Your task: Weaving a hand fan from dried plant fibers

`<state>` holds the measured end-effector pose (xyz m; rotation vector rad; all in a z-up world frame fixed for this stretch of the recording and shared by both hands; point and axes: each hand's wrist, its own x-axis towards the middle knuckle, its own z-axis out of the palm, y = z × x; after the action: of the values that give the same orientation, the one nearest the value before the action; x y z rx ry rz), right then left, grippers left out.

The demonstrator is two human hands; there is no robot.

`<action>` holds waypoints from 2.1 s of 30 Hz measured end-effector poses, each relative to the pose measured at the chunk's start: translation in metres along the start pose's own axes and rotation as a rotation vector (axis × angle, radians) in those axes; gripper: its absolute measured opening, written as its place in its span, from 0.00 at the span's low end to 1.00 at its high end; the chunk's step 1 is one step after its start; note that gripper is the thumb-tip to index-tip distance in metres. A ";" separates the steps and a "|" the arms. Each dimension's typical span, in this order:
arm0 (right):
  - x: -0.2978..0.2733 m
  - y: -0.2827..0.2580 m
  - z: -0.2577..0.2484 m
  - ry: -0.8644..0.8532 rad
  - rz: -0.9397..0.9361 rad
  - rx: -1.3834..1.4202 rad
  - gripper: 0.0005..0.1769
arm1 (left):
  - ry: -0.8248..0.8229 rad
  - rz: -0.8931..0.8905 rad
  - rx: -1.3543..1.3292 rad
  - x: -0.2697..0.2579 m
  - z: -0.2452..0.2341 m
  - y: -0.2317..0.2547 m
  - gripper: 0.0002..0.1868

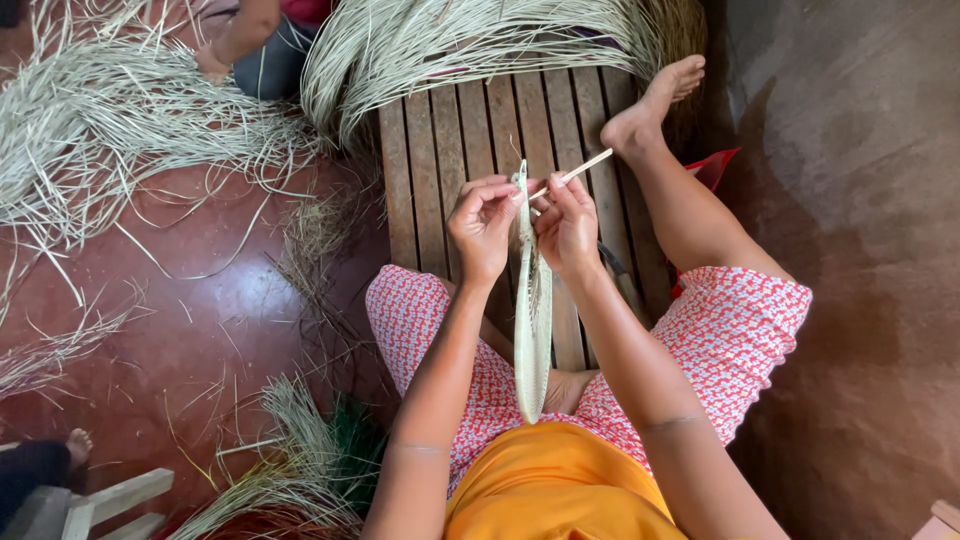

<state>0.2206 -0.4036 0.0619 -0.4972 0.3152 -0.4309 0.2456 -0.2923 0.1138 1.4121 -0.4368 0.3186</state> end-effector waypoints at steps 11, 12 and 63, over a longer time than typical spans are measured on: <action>-0.005 -0.019 0.004 0.023 -0.181 -0.183 0.06 | -0.052 -0.187 -0.016 -0.011 0.002 -0.015 0.15; -0.005 -0.019 0.002 0.005 -0.260 -0.307 0.06 | -0.054 -0.207 -0.085 -0.014 0.003 -0.020 0.17; -0.004 -0.265 -0.107 0.188 -0.081 -0.729 0.08 | -0.683 -0.976 1.324 0.010 -0.177 -0.089 0.35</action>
<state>0.0911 -0.6537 0.1115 -1.1868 0.6413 -0.4357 0.3139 -0.1302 0.0227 2.8283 0.0444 -0.8793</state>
